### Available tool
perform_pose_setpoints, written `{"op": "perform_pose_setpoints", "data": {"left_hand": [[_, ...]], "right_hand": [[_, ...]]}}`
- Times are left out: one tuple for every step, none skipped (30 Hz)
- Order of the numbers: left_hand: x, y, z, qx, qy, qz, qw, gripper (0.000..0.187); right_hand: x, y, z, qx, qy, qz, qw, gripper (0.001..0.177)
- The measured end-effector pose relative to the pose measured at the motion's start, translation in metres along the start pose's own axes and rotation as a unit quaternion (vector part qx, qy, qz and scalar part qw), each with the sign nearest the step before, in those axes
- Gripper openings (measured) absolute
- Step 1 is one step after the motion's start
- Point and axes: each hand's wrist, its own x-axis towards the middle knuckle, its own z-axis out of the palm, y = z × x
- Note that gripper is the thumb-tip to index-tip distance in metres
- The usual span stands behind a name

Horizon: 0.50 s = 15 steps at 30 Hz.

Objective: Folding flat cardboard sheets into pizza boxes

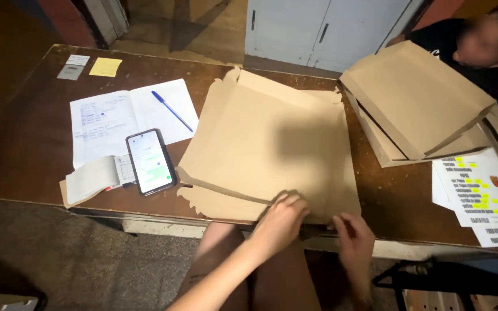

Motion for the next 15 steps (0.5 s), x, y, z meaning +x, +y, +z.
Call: {"op": "perform_pose_setpoints", "data": {"left_hand": [[0.004, -0.004, 0.004, 0.0, 0.0, 0.001, 1.0, 0.006], [0.009, -0.009, 0.007, -0.003, 0.002, 0.003, 1.0, 0.009], [0.013, -0.013, 0.011, -0.005, 0.005, 0.006, 1.0, 0.011], [0.016, -0.013, 0.01, -0.007, 0.004, 0.004, 1.0, 0.011], [0.019, -0.014, 0.01, 0.0, -0.024, -0.034, 0.999, 0.014], [0.022, -0.014, 0.01, 0.007, -0.053, -0.071, 0.996, 0.017], [0.025, -0.013, 0.01, 0.006, -0.055, -0.072, 0.996, 0.017], [0.028, -0.011, 0.009, 0.019, -0.088, -0.12, 0.989, 0.017], [0.03, -0.009, 0.008, 0.033, -0.122, -0.167, 0.978, 0.018], [0.031, -0.013, 0.012, 0.033, -0.124, -0.166, 0.978, 0.018], [0.031, -0.018, 0.015, 0.035, -0.106, -0.149, 0.983, 0.018], [0.032, -0.022, 0.019, 0.037, -0.085, -0.133, 0.987, 0.017], [0.032, -0.02, 0.016, 0.036, -0.086, -0.133, 0.987, 0.017], [0.032, -0.017, 0.014, 0.027, -0.099, -0.148, 0.984, 0.02], [0.032, -0.015, 0.011, 0.019, -0.112, -0.162, 0.98, 0.022]], "right_hand": [[-0.001, 0.011, 0.003, -0.001, 0.001, -0.001, 1.0, 0.015], [-0.001, 0.023, 0.007, 0.064, 0.009, 0.036, 0.997, 0.011], [-0.001, 0.034, 0.012, 0.128, 0.016, 0.072, 0.989, 0.008], [-0.004, 0.036, 0.012, 0.127, 0.015, 0.074, 0.989, 0.008], [-0.007, 0.038, 0.013, 0.124, 0.026, 0.075, 0.989, 0.007], [-0.01, 0.041, 0.014, 0.121, 0.037, 0.076, 0.989, 0.006], [-0.009, 0.036, 0.013, 0.12, 0.038, 0.078, 0.989, 0.006], [-0.009, 0.031, 0.013, 0.12, 0.039, 0.101, 0.987, 0.006], [-0.009, 0.026, 0.013, 0.12, 0.041, 0.125, 0.984, 0.008], [-0.011, 0.029, 0.016, 0.12, 0.043, 0.126, 0.984, 0.008], [-0.012, 0.032, 0.019, 0.131, 0.065, 0.123, 0.982, 0.004], [-0.013, 0.035, 0.022, 0.141, 0.085, 0.119, 0.979, 0.001], [-0.014, 0.026, 0.021, 0.14, 0.085, 0.119, 0.979, 0.001], [-0.014, 0.017, 0.021, 0.148, 0.083, 0.099, 0.98, 0.002], [-0.015, 0.008, 0.021, 0.157, 0.08, 0.079, 0.981, 0.004]]}}
